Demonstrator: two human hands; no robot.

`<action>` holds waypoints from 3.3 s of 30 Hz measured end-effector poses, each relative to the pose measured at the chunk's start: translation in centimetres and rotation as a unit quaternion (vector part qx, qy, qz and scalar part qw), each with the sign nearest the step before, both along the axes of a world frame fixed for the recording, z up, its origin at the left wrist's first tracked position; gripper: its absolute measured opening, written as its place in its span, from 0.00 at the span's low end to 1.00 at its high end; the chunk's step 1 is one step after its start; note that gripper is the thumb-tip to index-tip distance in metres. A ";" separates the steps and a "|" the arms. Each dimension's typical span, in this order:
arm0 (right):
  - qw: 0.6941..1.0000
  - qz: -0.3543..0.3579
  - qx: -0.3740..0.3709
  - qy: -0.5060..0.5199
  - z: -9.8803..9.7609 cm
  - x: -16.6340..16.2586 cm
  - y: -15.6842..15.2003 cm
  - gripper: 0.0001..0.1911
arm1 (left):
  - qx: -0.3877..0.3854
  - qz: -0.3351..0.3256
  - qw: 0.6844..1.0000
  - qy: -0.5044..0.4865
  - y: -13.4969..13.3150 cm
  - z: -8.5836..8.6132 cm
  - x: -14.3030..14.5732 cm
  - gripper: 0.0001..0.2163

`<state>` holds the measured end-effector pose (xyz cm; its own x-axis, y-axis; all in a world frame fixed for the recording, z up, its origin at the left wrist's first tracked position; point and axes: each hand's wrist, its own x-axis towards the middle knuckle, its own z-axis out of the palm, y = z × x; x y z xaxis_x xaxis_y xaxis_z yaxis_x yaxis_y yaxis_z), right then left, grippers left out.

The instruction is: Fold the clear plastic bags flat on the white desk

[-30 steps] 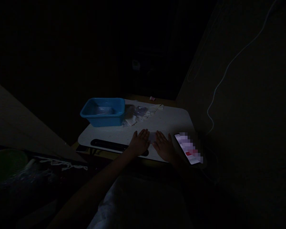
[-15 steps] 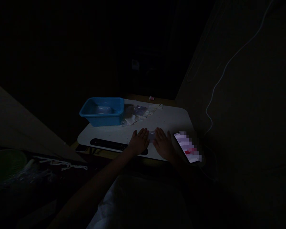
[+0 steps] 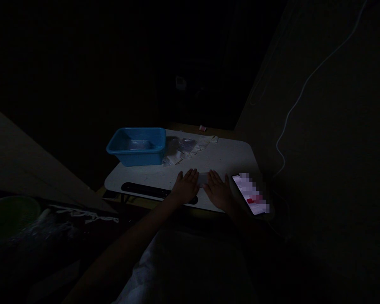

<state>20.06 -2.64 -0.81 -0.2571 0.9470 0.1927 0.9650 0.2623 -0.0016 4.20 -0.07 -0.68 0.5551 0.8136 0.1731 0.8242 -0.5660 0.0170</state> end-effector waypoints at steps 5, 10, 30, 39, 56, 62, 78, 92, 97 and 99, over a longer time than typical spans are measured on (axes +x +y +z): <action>0.999 -0.038 0.002 -0.004 -0.1 0.7 0.0 0.30 | 0.005 0.000 1.000 -0.002 0.0 0.0 0.0 0.22; 0.995 -0.087 0.043 -0.006 0.2 0.6 -0.1 0.32 | 0.006 0.003 1.000 -0.007 -0.1 0.1 0.0 0.21; 1.000 -0.003 0.013 0.012 -0.1 -0.6 0.0 0.33 | -0.009 0.010 0.999 -0.031 0.0 0.4 -0.2 0.21; 1.000 -0.018 0.013 0.008 -0.1 -0.6 -0.1 0.33 | 0.000 0.019 0.998 -0.057 0.0 0.1 -0.3 0.22; 0.997 0.080 0.009 0.019 0.1 -1.3 -0.4 0.28 | -0.015 -0.014 1.000 -0.001 0.2 0.0 -0.4 0.24; 0.998 0.054 0.014 0.017 -0.1 -0.5 -0.4 0.28 | -0.015 -0.008 1.000 -0.010 0.0 0.1 -0.2 0.23; 0.996 0.079 0.039 0.007 0.2 -0.5 -0.4 0.27 | -0.021 -0.007 1.000 -0.011 0.0 0.4 -0.2 0.23; 0.999 0.045 0.015 -0.011 -0.1 1.6 -0.4 0.26 | -0.020 -0.008 1.000 -0.012 0.0 0.2 -0.2 0.24; 1.000 -0.004 0.014 -0.013 0.0 2.3 -0.3 0.28 | -0.020 -0.009 1.000 -0.017 -0.1 0.3 -0.2 0.24; 1.000 -0.007 0.023 -0.010 0.1 2.1 -0.2 0.29 | -0.021 -0.010 1.000 -0.019 -0.1 0.3 -0.2 0.24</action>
<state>22.20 -2.83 -0.69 -0.2474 0.9409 0.2313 0.9685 0.2475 0.0291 4.03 -0.13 -0.35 0.5649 0.8095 0.1601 0.8110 -0.5805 0.0730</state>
